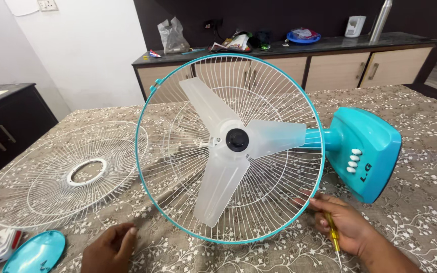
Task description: The person disassembles a teal LG table fan on a table. They remove the front grille, unscrew the center cap, detach the fan blades, and then remove the rear grille and motor housing from the neck.
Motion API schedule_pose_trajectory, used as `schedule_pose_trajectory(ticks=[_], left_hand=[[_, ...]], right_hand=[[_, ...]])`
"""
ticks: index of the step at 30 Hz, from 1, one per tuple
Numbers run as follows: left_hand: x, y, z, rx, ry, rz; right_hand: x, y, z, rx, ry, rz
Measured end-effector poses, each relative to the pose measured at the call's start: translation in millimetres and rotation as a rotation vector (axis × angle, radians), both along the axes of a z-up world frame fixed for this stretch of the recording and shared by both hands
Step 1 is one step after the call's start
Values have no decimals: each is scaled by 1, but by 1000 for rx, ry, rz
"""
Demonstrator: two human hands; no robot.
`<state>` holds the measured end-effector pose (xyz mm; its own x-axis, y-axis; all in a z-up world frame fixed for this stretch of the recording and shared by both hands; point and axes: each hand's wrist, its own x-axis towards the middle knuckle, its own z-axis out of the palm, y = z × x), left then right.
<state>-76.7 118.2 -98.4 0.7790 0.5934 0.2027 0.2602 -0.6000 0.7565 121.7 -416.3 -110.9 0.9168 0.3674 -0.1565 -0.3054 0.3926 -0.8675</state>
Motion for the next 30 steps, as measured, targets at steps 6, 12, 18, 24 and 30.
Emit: schedule_pose_trajectory(ticks=[6, 12, 18, 24, 30], left_hand=[[-10, 43, -14, 659, 429, 20], [-1, 67, -29, 705, 591, 119], [8, 105, -48, 757, 478, 167], [14, 136, -90, 863, 251, 159], [-9, 106, -119, 1101, -424, 49]], right_hand=[[-14, 9, -3, 103, 195, -222], [-46, 1, 9, 297, -23, -134], [-53, -22, 12, 404, 4, -29], [-51, -40, 4, 540, -122, 158], [-52, -29, 6, 480, -189, 193]])
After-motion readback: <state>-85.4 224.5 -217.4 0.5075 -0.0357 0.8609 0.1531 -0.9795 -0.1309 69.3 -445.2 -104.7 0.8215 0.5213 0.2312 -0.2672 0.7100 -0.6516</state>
